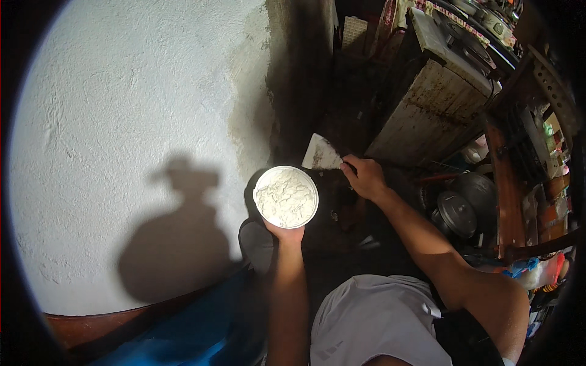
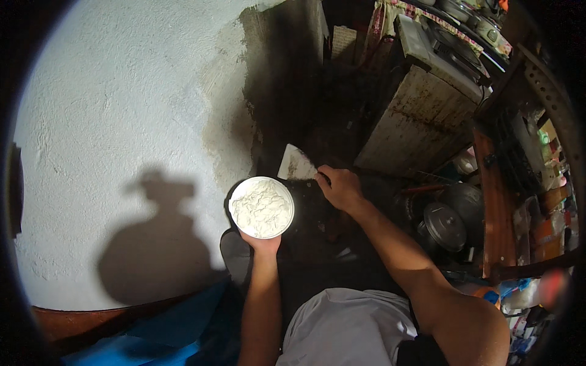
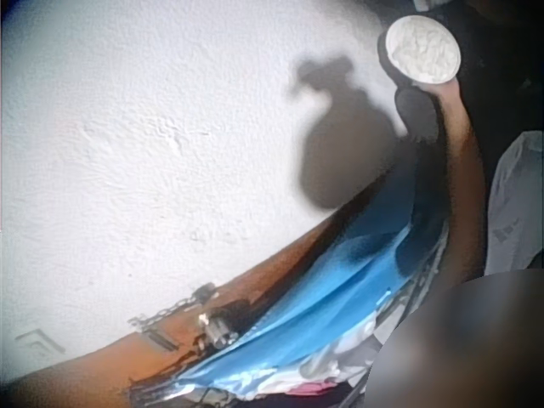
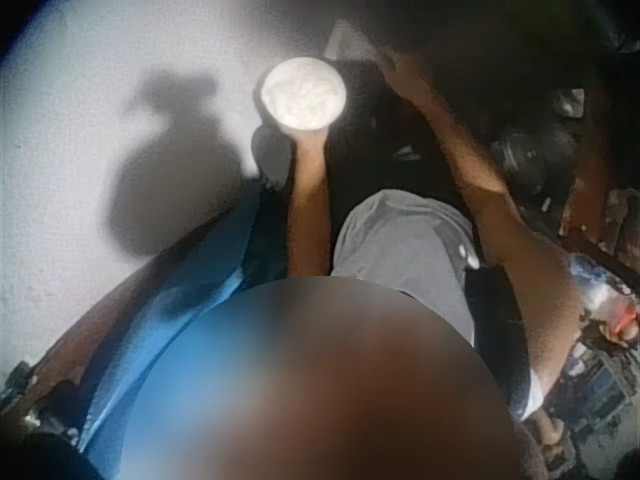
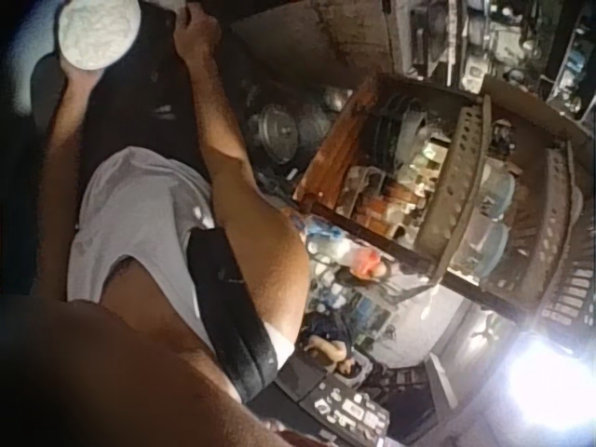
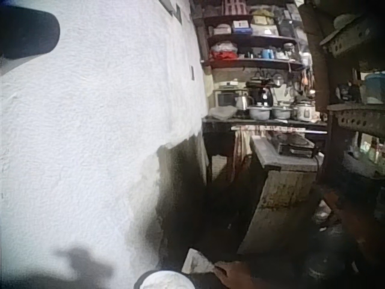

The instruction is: Apply and smooth plaster over a section of wall using a putty knife.

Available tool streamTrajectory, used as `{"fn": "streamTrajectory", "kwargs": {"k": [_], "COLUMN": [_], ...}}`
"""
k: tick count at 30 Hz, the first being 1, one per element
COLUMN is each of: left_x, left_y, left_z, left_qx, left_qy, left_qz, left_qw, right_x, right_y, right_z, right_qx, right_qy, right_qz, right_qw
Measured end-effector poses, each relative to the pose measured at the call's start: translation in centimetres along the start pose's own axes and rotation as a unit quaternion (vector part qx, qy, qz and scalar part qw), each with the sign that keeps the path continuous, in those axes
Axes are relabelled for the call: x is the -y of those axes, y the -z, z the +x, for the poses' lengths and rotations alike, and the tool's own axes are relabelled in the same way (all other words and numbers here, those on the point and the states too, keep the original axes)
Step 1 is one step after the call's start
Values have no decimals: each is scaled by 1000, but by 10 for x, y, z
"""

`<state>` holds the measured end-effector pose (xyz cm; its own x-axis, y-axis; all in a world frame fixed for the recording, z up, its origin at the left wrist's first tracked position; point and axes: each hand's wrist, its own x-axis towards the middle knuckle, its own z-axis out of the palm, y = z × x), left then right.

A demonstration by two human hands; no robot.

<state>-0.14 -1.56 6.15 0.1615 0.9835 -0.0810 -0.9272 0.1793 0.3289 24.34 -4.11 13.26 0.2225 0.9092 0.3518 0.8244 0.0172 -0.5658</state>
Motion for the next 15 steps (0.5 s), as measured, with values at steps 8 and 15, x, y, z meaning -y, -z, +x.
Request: {"fn": "streamTrajectory", "kwargs": {"k": [8, 15], "left_x": [-3, -2], "left_y": [-2, 1], "left_z": [-4, -2], "left_qx": [-6, 2], "left_qy": [17, 31], "left_qz": [6, 11], "left_qw": [1000, 999], "right_x": [40, 48], "right_y": [14, 12], "right_z": [9, 5], "right_qx": [66, 67], "right_qy": [6, 19], "right_qz": [-99, -119], "right_qw": [993, 990]}}
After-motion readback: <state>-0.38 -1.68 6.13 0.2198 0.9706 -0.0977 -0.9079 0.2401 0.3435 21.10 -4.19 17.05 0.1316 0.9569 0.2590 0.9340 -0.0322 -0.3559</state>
